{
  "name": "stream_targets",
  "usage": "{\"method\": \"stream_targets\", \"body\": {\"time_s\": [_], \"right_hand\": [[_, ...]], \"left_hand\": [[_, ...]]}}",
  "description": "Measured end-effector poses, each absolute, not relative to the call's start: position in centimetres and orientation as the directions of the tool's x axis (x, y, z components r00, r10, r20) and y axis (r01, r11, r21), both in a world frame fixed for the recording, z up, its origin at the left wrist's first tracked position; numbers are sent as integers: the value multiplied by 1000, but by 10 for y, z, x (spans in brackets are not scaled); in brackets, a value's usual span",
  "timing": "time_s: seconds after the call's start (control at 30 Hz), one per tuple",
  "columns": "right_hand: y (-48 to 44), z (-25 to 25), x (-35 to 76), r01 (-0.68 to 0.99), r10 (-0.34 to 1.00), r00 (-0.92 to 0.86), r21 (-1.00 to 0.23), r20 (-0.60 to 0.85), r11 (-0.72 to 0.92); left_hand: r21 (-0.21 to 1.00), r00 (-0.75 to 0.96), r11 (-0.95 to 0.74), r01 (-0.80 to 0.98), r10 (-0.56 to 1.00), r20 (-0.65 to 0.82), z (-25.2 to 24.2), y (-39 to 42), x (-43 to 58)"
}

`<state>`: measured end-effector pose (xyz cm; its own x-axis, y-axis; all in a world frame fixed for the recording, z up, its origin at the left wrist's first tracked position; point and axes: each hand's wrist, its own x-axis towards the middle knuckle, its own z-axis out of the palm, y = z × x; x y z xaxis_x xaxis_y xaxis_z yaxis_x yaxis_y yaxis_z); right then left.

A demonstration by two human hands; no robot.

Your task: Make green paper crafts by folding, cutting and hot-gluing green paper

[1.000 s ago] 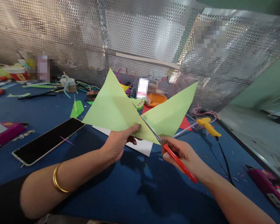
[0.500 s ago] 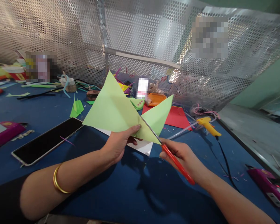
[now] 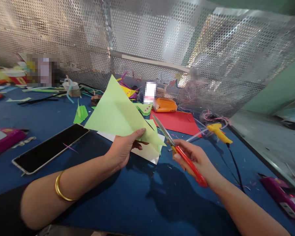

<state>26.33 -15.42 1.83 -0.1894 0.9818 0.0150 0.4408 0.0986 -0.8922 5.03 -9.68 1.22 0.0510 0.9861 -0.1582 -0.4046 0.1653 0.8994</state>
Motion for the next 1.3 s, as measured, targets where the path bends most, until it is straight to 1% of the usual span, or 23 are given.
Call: {"method": "stream_targets", "body": {"time_s": [0.07,0.1,0.13,0.17,0.23,0.3,0.33,0.4,0.5,0.67,0.73,0.77,0.8,0.87,0.9,0.93,1.0,1.03,1.1,1.23,1.3], "right_hand": [[-151,20,269,534,997,-60,-843,39,65],[-148,21,272,613,998,12,-789,60,40],[-146,22,276,706,993,84,-708,83,0],[-144,23,279,799,984,147,-599,102,-57],[-142,25,285,928,968,224,-328,110,-177],[-142,26,288,969,970,234,-94,72,-227],[-143,26,289,976,975,219,-13,46,-219],[-146,25,288,977,981,192,90,7,-192],[-153,21,286,974,989,147,174,-6,-144],[-158,17,289,979,1000,-8,203,-13,10],[-156,19,290,982,998,-46,186,38,38],[-154,22,289,988,993,-65,145,94,51],[-152,26,286,994,982,-91,68,164,80],[-147,36,276,965,938,-144,-164,316,204],[-144,42,269,913,912,-171,-287,373,289],[-142,47,261,849,892,-194,-386,409,361],[-138,53,242,761,878,-211,-491,430,423],[-136,54,233,750,881,-214,-507,422,425],[-134,52,219,779,881,-226,-466,415,419],[-130,39,211,897,853,-199,-259,483,357],[-129,35,213,919,836,-186,-210,516,334]], "left_hand": [[910,35,158,-384,987,-156,13,-94,48],[913,27,155,-378,987,-156,13,-93,47],[913,15,148,-380,988,-154,14,-92,45],[912,-3,137,-386,989,-150,16,-90,44],[908,-45,115,-403,988,-145,18,-86,42],[905,-89,92,-416,986,-141,20,-83,40],[904,-109,78,-420,985,-136,21,-82,40],[907,-136,38,-419,985,-104,22,-81,40],[910,-117,-11,-415,992,-42,23,-83,40],[880,21,64,-471,998,-61,23,-86,40],[874,103,103,-474,993,-62,22,-88,40],[877,155,118,-466,987,-51,21,-88,40],[882,209,130,-452,977,-37,21,-90,40],[897,299,147,-417,954,-17,20,-93,40],[904,329,153,-400,944,-14,19,-94,41],[908,348,156,-388,938,-12,19,-96,41],[914,361,154,-375,932,-9,19,-98,41],[916,361,149,-373,933,-5,19,-98,41],[915,352,137,-379,936,6,18,-98,41],[904,299,123,-409,954,5,18,-96,43],[903,273,135,-407,962,-21,18,-98,44]]}}
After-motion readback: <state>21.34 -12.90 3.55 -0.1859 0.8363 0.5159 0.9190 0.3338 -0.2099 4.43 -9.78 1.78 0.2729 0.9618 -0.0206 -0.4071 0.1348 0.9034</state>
